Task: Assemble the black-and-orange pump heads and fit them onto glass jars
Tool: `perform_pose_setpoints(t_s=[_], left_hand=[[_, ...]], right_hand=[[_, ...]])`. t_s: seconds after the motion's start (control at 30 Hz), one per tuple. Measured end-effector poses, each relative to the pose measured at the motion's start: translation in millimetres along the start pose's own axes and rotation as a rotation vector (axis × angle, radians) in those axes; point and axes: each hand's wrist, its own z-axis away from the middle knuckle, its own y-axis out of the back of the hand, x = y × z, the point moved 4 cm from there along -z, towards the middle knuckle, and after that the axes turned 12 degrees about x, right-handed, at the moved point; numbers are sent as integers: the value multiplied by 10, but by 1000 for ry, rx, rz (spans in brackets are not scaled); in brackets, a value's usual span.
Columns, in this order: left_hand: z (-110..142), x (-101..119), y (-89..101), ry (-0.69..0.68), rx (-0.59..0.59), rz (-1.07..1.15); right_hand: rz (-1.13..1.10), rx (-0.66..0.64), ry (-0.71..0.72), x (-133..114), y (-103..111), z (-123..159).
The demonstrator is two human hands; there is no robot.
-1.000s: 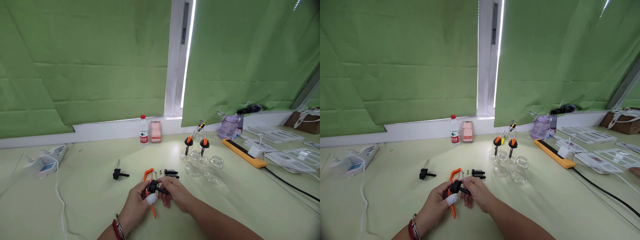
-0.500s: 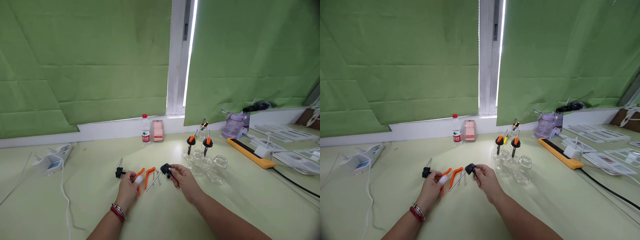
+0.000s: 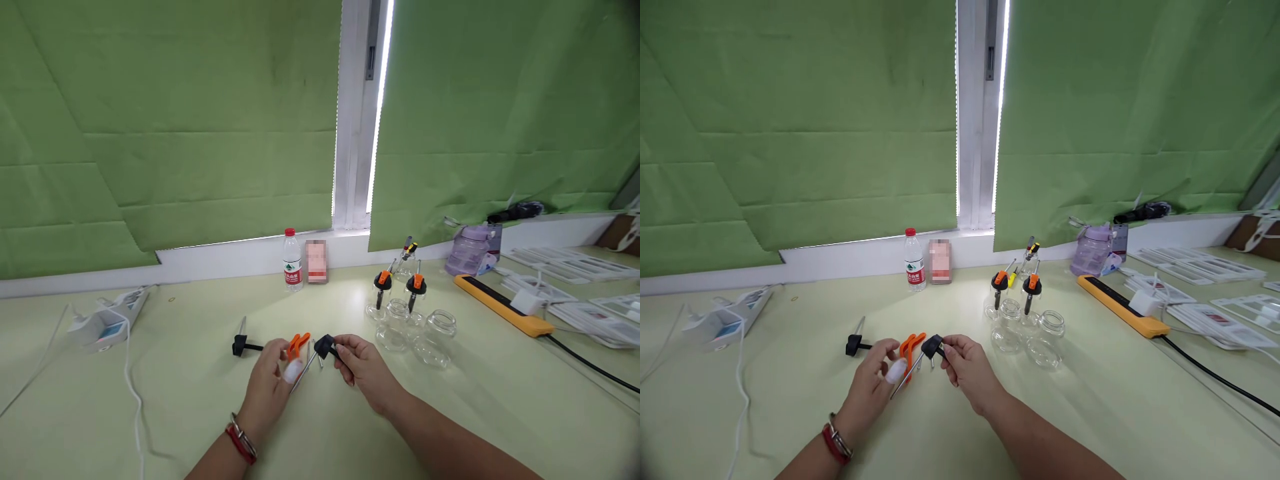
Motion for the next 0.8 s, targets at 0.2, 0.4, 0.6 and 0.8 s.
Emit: perform_pose_setpoints(t_s=[0.2, 0.4, 0.6, 0.8], left_hand=[[164, 79, -71, -26, -274, 80], [105, 85, 75, -352, -55, -110], [208, 294, 111, -557, 26, -145], [276, 277, 49, -522, -78, -113]], right_hand=[[20, -153, 78, -26, -146, 144], [-56, -239, 136, -88, -211, 213], [-93, -300, 214, -73, -205, 240], [21, -341, 323, -39, -242, 271]])
